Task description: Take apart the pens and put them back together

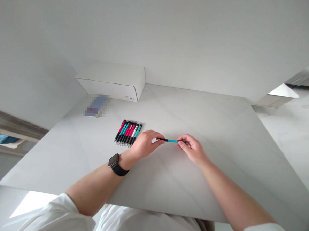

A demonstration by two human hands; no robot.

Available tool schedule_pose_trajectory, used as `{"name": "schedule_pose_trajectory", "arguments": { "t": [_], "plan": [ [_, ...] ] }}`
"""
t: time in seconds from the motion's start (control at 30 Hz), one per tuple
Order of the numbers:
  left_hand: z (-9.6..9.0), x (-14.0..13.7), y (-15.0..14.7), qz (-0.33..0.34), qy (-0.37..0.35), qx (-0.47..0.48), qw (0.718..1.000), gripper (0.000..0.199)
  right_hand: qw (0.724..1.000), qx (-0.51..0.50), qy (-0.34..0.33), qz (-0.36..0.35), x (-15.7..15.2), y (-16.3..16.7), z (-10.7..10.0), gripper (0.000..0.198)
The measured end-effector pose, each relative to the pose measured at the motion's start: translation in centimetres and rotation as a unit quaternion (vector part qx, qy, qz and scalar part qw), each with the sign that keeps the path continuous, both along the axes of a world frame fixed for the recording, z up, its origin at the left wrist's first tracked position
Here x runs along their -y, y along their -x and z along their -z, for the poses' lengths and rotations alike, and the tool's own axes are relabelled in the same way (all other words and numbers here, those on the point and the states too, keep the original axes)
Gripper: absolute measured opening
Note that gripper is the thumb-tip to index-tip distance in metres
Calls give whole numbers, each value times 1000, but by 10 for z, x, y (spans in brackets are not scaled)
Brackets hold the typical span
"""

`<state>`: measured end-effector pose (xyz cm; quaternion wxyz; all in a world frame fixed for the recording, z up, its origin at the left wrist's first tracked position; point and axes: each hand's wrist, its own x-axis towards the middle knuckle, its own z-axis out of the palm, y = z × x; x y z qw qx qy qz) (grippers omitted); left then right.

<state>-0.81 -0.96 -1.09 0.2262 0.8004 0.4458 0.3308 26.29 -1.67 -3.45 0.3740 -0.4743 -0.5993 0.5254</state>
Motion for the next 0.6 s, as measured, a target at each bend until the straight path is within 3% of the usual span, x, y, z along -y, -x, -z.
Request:
{"name": "schedule_pose_trajectory", "arguments": {
  "t": [0.2, 0.47, 0.6],
  "plan": [
    [3, 1, 1, -7, -14, 15, 1000, 14, 998, 60, 9, -28, 0, -2, -1, 39],
    [0, 1, 1, 4, -24, 10, 1000, 14, 992, 119, -24, -35, -1, -3, -1, 33],
    [1, 0, 2, 7, -26, 7, 1000, 14, 986, 146, -72, -32, -1, -2, -5, 26]
  ]
}}
